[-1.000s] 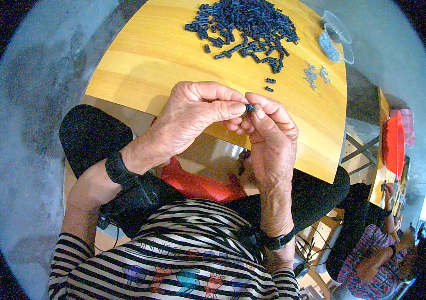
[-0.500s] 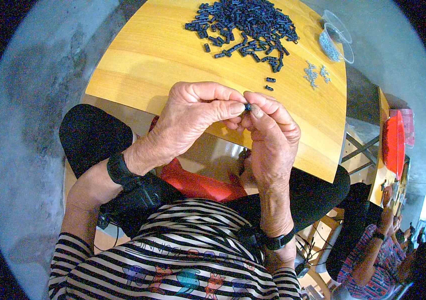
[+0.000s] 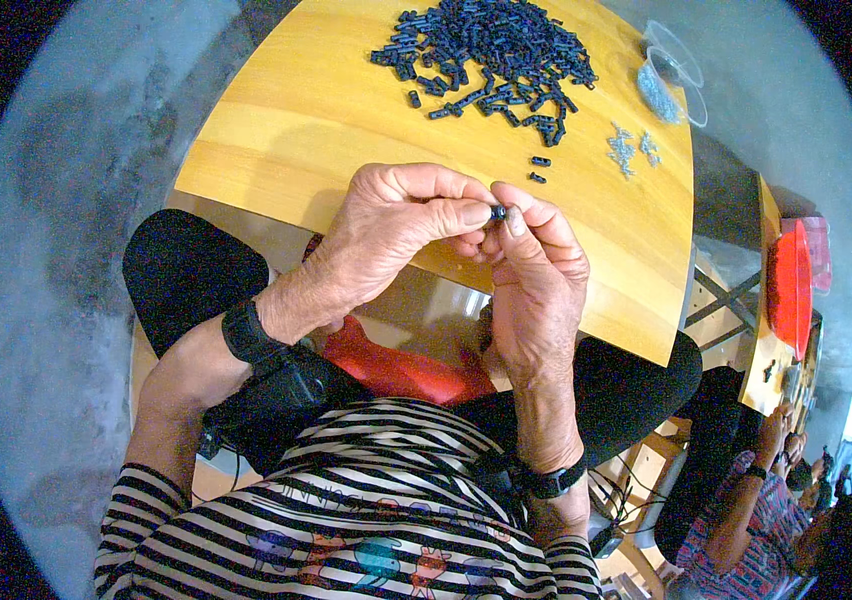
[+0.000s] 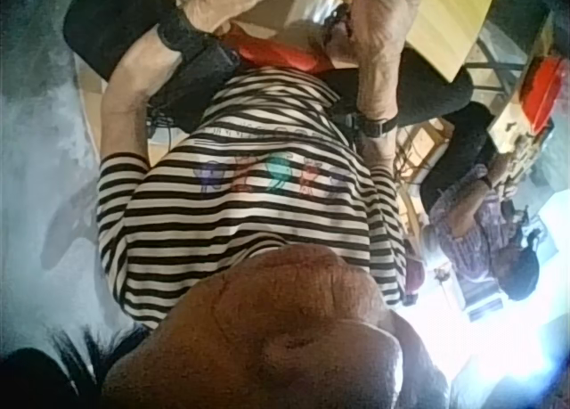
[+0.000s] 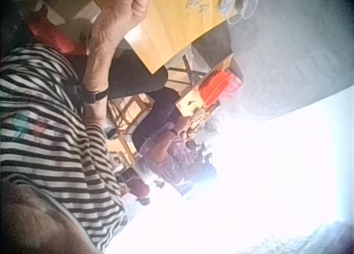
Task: Assembling small plastic components by inserting one into another manually.
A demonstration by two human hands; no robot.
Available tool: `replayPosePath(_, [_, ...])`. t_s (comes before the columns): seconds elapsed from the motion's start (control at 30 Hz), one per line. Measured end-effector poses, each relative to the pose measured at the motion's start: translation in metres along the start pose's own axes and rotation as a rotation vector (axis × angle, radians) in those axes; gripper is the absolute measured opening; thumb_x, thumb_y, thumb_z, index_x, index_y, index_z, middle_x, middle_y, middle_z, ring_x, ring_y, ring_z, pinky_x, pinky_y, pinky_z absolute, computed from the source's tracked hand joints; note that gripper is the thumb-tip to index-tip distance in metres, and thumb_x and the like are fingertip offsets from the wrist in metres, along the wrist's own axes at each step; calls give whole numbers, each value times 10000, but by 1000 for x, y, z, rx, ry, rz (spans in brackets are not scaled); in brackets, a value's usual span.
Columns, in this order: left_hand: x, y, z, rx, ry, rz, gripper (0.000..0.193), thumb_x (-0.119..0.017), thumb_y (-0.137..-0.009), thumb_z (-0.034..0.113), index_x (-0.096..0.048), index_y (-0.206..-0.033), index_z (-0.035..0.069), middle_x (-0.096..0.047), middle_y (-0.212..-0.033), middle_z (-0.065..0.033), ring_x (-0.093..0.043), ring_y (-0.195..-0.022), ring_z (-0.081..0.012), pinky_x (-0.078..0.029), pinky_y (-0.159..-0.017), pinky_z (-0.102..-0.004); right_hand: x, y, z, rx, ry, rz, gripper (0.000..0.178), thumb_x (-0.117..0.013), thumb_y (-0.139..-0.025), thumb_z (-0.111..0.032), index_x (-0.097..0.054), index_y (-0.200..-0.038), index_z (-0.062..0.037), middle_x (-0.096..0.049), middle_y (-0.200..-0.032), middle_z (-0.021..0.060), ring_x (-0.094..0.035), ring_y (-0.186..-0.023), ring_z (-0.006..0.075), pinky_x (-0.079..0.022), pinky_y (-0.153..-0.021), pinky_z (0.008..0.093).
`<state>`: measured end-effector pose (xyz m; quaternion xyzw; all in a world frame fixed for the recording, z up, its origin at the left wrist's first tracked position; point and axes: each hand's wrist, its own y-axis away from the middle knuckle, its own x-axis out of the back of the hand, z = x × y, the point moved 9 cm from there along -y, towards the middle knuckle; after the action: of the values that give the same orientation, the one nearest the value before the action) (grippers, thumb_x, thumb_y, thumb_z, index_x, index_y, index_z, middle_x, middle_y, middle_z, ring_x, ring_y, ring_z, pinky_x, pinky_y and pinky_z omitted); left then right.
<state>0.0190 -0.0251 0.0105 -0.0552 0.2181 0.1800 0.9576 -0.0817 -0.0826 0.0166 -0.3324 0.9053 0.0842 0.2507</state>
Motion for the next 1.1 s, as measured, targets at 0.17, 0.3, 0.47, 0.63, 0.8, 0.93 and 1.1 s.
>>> replayPosePath(0.17, [-1, 1, 1, -4, -12, -7, 150, -645, -843, 110, -673, -915, -19, -660, -760, -46, -595, -668, -85, -496, -637, -210, 4, 0, -3, 1, 52, -19, 212, -545, -889, -49, -604, -1071, 43, -648, -856, 85, -609, -729, 145, -520, -688, 271])
replayPosePath(0.3, [0, 1, 2, -11, -6, -11, 145, -643, -843, 105, -673, -915, -18, -655, -748, -43, -590, -665, -86, -491, -632, -213, 0, 0, -5, 8, 62, -31, 217, -549, -887, -52, -602, -1072, 49, -655, -868, 101, -628, -724, 165, -530, -689, 286])
replayPosePath(0.47, [1, 1, 2, -8, -20, -14, 138, -646, -840, 101, -676, -914, -12, -653, -741, -42, -587, -664, -86, -489, -630, -214, 2, 0, -6, 3, 81, -14, 209, -551, -883, -44, -607, -1059, 54, -656, -857, 110, -637, -718, 177, -533, -687, 296])
replayPosePath(0.63, [2, 2, 1, 10, -68, -5, 137, -648, -841, 107, -678, -912, -6, -663, -757, -46, -602, -673, -85, -502, -636, -213, 6, -2, -7, 32, 214, -98, 231, -504, -904, -44, -584, -1101, 46, -654, -943, 122, -648, -778, 212, -543, -738, 339])
replayPosePath(0.8, [1, 1, 1, 2, -51, -12, 138, -651, -841, 110, -679, -913, -4, -665, -760, -44, -603, -674, -82, -504, -635, -213, 6, -2, -6, 21, 171, -23, 204, -553, -881, -42, -614, -1051, 53, -656, -855, 106, -638, -718, 177, -538, -699, 312])
replayPosePath(0.93, [1, 1, 1, -7, -51, -17, 135, -651, -840, 111, -681, -907, -2, -664, -756, -41, -601, -671, -81, -499, -634, -212, 3, -1, -6, -3, 120, -18, 205, -560, -875, -46, -617, -1048, 50, -655, -845, 100, -631, -713, 168, -537, -702, 320])
replayPosePath(1.1, [1, 2, 3, -15, -49, -20, 137, -652, -841, 116, -682, -901, -3, -661, -748, -38, -597, -670, -83, -495, -633, -213, 8, -2, -5, 8, 146, -32, 206, -560, -874, -41, -619, -1049, 50, -655, -852, 92, -619, -729, 142, -520, -713, 291])
